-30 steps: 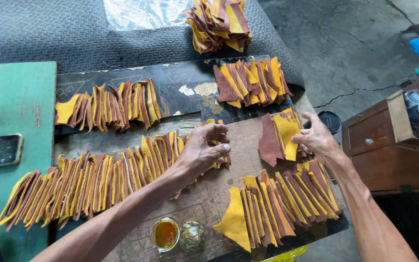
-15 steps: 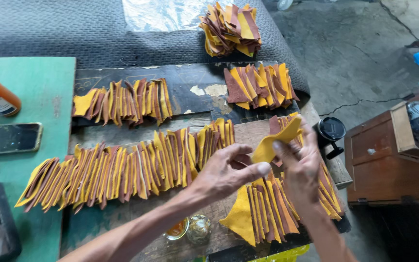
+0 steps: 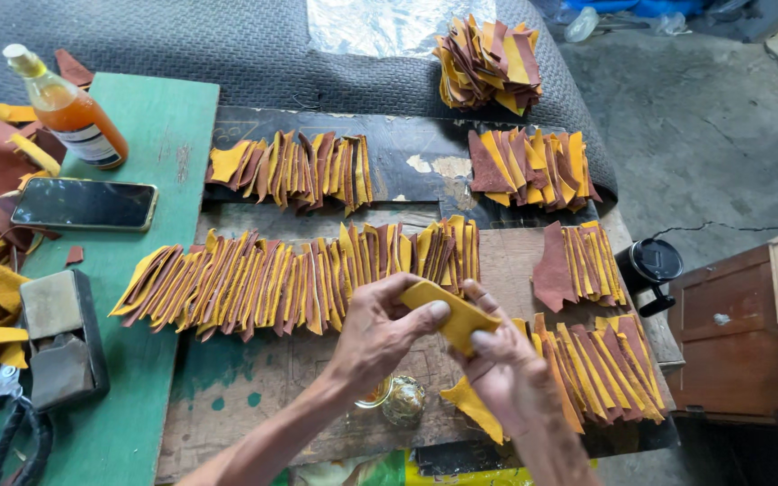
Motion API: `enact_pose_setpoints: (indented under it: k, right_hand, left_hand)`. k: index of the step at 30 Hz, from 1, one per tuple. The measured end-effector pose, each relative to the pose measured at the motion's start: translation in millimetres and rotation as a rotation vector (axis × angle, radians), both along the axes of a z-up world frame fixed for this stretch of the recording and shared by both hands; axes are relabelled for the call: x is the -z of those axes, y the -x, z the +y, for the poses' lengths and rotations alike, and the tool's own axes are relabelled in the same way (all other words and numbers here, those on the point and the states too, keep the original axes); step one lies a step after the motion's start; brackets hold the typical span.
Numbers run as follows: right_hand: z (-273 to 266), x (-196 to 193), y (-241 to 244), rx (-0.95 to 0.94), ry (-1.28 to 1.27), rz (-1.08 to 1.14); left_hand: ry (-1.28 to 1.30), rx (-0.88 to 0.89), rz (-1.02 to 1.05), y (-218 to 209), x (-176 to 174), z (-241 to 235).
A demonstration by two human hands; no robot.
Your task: The person repeatedly picks up small leather pieces, applies glue from a small jar to the edges, and places them into stacks on the table. The process is repeated continuously with alternating yellow and brown leather pieces.
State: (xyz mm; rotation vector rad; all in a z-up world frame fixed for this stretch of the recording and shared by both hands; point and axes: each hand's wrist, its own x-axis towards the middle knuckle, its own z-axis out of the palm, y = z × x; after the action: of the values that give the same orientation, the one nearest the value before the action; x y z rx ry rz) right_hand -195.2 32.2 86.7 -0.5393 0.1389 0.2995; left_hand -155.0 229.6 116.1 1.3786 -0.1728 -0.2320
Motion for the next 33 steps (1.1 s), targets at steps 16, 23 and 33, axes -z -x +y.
enact_pose_setpoints:
  k: [16,23,33]
  right_hand:
    - [59,-12,33,0.006,0.968,-0.336]
    - [68,-27,21,-0.338,1.905,-1.112]
    - [95,-30,7,-0.784,2.100,-0.983]
  left_hand:
    - [0.282,-0.493,-0.023,76,21,67]
    - [0.197,-0.427,0.083,101,27,102]
    - [0.062,-0.398,0.037,116,42,116]
